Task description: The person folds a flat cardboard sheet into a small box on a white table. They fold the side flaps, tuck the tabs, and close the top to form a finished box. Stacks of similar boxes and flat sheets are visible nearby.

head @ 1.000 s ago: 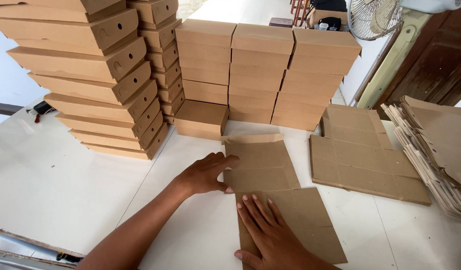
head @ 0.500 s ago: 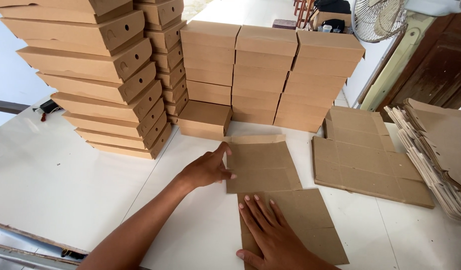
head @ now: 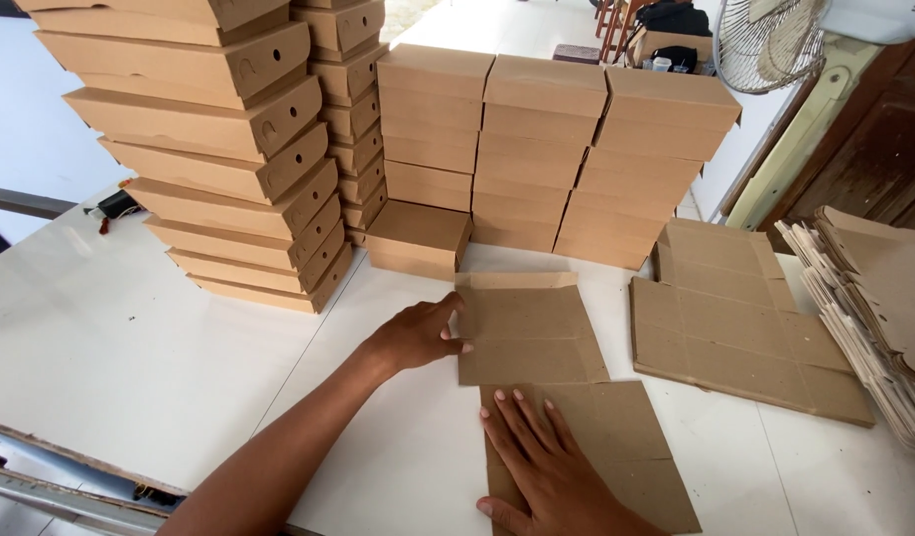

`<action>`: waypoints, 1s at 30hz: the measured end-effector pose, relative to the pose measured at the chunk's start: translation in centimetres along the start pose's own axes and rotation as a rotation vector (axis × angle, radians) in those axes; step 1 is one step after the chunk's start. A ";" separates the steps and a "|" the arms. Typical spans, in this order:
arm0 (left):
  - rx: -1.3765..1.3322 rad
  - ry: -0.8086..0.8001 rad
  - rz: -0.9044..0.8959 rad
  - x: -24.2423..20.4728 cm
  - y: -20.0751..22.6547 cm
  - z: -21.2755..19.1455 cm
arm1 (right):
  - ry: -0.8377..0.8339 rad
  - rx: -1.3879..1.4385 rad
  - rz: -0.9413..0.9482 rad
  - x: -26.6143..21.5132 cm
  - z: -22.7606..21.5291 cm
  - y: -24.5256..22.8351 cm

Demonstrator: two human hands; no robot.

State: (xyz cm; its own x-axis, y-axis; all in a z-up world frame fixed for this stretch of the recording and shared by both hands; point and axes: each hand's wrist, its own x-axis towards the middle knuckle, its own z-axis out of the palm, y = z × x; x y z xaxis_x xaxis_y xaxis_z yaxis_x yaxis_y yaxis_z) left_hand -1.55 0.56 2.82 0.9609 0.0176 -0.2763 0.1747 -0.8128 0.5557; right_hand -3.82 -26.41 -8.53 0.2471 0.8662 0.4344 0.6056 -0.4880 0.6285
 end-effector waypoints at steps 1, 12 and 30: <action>0.000 0.004 0.002 0.3 -0.2 0.4 | 0.003 -0.003 0.000 0.0 0.1 0.0; -0.128 -0.005 0.145 1.5 -1.0 1.5 | -0.010 0.114 -0.013 -0.1 0.2 0.1; -0.106 -0.147 0.702 3.9 -2.3 4.0 | -0.062 0.290 -0.039 -0.3 1.9 -0.5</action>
State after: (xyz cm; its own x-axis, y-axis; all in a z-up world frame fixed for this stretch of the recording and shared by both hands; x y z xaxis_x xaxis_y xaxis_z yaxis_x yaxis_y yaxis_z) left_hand 0.93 0.14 -2.69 0.8166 -0.5723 0.0752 -0.4458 -0.5426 0.7120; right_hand -2.73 -26.27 -10.21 0.2597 0.8931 0.3675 0.8042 -0.4106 0.4297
